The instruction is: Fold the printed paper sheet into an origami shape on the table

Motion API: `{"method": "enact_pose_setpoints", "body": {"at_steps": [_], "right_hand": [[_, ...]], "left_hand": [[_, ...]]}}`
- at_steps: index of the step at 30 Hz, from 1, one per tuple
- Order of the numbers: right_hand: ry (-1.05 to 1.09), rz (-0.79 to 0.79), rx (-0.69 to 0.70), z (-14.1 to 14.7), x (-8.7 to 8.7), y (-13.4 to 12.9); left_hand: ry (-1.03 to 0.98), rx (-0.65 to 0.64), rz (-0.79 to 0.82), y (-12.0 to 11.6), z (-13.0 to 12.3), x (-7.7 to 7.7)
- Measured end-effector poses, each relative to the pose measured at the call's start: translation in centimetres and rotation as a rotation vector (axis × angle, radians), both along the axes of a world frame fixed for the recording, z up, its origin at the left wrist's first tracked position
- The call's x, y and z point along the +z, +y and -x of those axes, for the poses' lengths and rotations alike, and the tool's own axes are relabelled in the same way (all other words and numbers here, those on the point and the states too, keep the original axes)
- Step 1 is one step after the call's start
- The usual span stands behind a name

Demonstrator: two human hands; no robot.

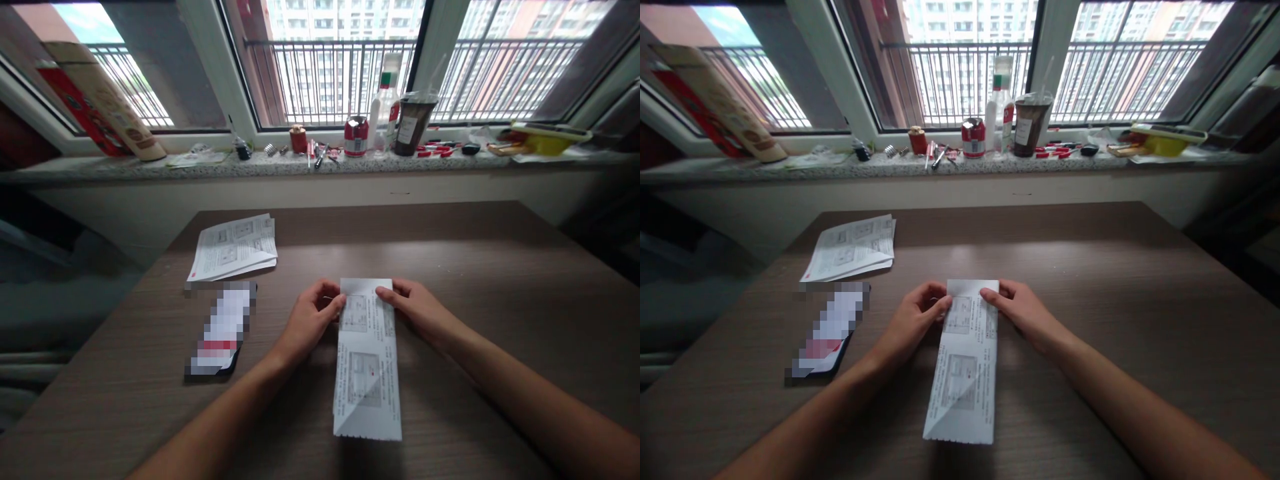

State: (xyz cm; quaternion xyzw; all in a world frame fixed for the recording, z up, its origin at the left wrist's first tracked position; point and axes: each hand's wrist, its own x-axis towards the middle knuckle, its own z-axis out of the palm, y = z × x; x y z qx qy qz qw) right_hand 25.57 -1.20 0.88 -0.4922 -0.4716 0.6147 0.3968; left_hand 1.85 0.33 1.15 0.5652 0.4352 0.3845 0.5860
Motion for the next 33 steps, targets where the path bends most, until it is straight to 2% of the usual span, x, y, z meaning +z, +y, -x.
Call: {"method": "enact_pose_setpoints", "body": {"at_steps": [5,10,17,33], "right_hand": [[-0.149,-0.105,-0.041,0.01,0.18,-0.20],[-0.206,-0.113,-0.027,-0.11,0.05,0.09],[-0.212,-0.129,-0.016,-0.45,-0.66,0.11],[-0.196,-0.124,-0.014,-0.29,-0.41,-0.13]], "left_hand": [[0.003,-0.015,0.037,-0.04,-0.22,-0.10],[0.010,-0.022,0.063,-0.03,-0.37,-0.30],[0.012,0.022,0.057,0.13,-0.58,-0.42],[0.031,0.038,0.065,0.12,-0.50,-0.55]]}}
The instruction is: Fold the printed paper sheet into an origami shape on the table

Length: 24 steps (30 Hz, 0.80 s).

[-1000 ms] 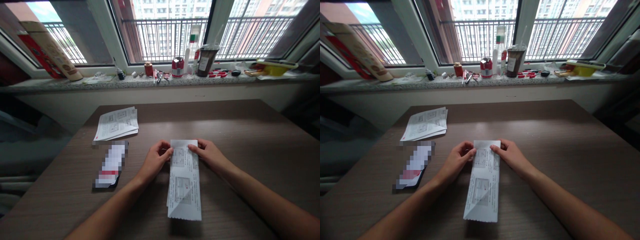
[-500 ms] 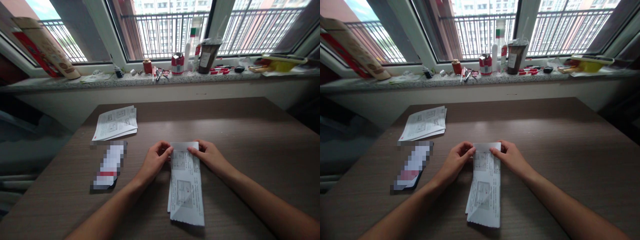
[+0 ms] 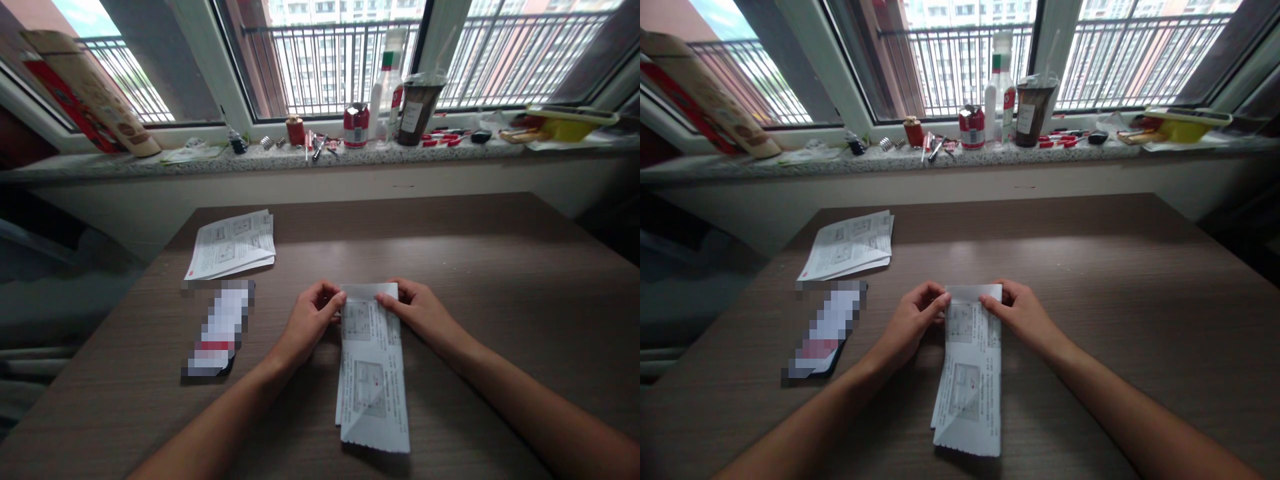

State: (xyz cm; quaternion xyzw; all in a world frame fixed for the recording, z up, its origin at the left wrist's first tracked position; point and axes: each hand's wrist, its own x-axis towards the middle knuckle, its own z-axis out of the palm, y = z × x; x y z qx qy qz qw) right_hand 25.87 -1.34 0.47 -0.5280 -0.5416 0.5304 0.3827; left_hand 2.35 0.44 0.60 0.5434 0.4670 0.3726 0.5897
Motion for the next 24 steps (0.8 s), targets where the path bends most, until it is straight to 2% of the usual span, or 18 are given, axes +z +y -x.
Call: {"method": "enact_pose_setpoints", "body": {"at_steps": [19,24], "right_hand": [[0.029,0.021,-0.005,0.25,0.84,-0.16],[0.059,0.039,-0.020,0.22,0.58,-0.28]], "left_hand": [[-0.022,-0.003,0.000,-0.06,-0.05,0.07],[-0.015,0.016,-0.011,-0.13,0.00,0.20]]}}
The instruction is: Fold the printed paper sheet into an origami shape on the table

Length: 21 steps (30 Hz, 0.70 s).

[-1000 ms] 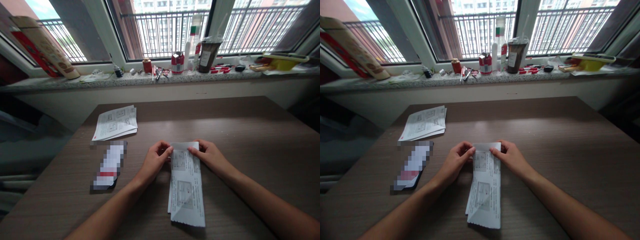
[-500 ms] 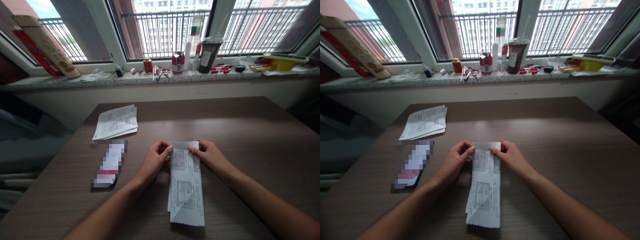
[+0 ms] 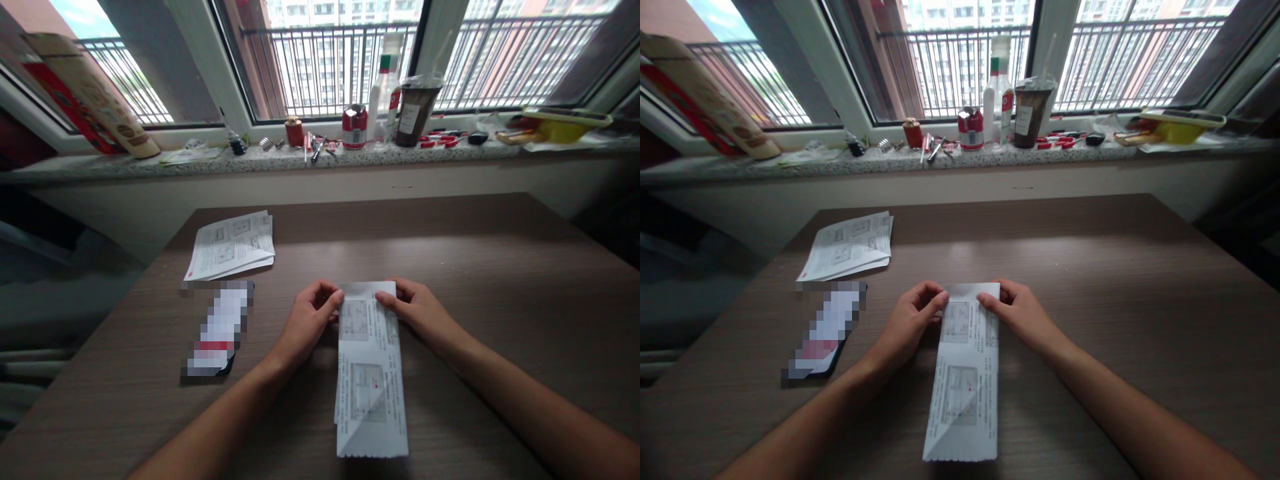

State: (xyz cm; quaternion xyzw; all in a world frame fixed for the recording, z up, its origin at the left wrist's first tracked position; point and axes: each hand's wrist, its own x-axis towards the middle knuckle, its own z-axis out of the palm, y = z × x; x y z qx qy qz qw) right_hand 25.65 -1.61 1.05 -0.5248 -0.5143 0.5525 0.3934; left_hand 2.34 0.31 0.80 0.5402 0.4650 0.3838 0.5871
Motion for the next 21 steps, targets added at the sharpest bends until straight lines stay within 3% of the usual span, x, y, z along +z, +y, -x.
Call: {"method": "enact_pose_setpoints", "body": {"at_steps": [5,21], "right_hand": [[0.145,0.064,0.087,-0.43,-0.70,-0.04],[0.053,0.027,0.076,-0.66,-0.53,0.25]], "left_hand": [[0.020,0.023,-0.003,-0.01,0.12,0.15],[-0.018,0.021,0.038,0.00,-0.02,0.27]]}}
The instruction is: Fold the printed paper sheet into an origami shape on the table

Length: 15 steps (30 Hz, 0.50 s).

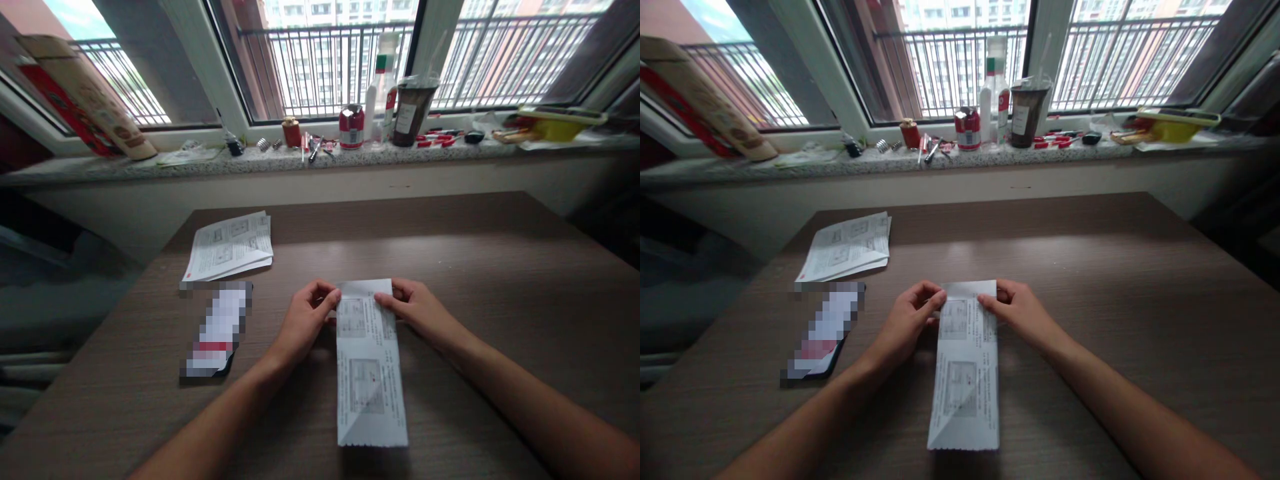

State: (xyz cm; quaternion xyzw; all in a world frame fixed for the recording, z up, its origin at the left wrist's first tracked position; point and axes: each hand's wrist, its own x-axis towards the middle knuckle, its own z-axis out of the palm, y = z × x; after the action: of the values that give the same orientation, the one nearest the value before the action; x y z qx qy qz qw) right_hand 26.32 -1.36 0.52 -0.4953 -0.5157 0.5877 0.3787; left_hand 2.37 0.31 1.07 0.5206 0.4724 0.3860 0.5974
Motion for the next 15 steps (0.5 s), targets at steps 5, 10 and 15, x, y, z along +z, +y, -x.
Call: {"method": "enact_pose_setpoints", "body": {"at_steps": [5,10,15], "right_hand": [[0.076,0.120,0.127,0.1,0.2,-0.6],[0.123,0.106,0.153,0.1,-0.5,-0.8],[0.038,0.037,0.120,0.2,-1.0,-0.5]], "left_hand": [[0.024,0.075,-0.026,0.2,0.3,-0.1],[-0.002,0.071,-0.015,0.4,0.2,-0.2],[-0.017,0.076,-0.023,0.3,0.1,-0.1]]}}
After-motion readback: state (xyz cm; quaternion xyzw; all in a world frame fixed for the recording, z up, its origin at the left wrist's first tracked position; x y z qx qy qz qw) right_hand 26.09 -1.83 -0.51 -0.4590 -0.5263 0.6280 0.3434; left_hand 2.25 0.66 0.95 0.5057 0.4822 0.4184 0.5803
